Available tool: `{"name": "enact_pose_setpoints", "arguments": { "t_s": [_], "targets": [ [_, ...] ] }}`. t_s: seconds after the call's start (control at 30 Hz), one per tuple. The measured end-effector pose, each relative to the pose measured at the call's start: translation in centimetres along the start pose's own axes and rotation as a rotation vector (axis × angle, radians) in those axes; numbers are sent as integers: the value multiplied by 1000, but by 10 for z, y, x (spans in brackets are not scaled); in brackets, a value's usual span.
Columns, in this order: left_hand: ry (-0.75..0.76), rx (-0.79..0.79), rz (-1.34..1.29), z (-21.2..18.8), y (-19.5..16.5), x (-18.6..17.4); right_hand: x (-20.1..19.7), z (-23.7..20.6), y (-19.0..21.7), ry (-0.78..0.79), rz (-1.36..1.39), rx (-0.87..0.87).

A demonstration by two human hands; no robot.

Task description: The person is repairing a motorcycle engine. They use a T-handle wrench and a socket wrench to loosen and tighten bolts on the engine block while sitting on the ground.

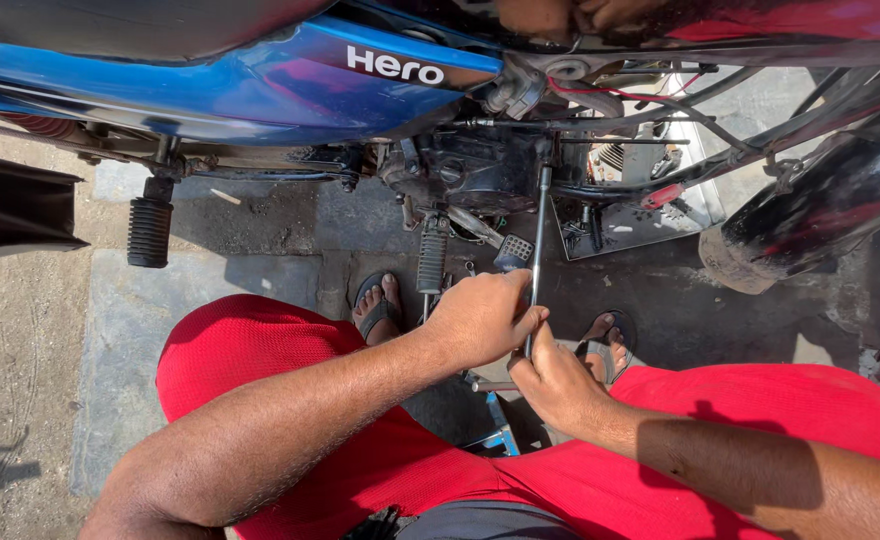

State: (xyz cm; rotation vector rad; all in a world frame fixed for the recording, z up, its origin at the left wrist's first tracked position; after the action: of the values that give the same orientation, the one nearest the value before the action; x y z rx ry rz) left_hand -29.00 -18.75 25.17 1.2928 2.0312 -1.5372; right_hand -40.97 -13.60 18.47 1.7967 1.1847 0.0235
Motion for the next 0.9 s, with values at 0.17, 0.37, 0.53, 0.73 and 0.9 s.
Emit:
{"name": "enact_pose_setpoints", "arguments": {
  "t_s": [0.17,0.37,0.53,0.73,0.9],
  "targets": [
    [-54,-17,-88,4,8,-1,3,7,-3,10,122,3],
    [-72,102,62,13,10,8,22,9,-16,116,768,-11],
    [-68,141,123,18,11,8,22,13,-23,59,675,-103],
    [54,14,363,3,-8,-5,21,28,-36,-71,271,-189],
    [598,-187,589,-60,-28,29,16,21,-33,75,425,-224]
  ]
}}
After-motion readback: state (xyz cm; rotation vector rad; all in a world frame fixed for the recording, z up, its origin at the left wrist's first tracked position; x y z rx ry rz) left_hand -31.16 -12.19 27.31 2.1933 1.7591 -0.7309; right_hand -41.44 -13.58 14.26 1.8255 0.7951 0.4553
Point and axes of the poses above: each hand's wrist, its own z-axis towards the middle knuckle, its own x-axis out of the palm, y = z × x, the point moved 7 cm from there along z, towards the middle knuckle, and after that the axes turned 4 degrees about -x, right-handed, at the moved point
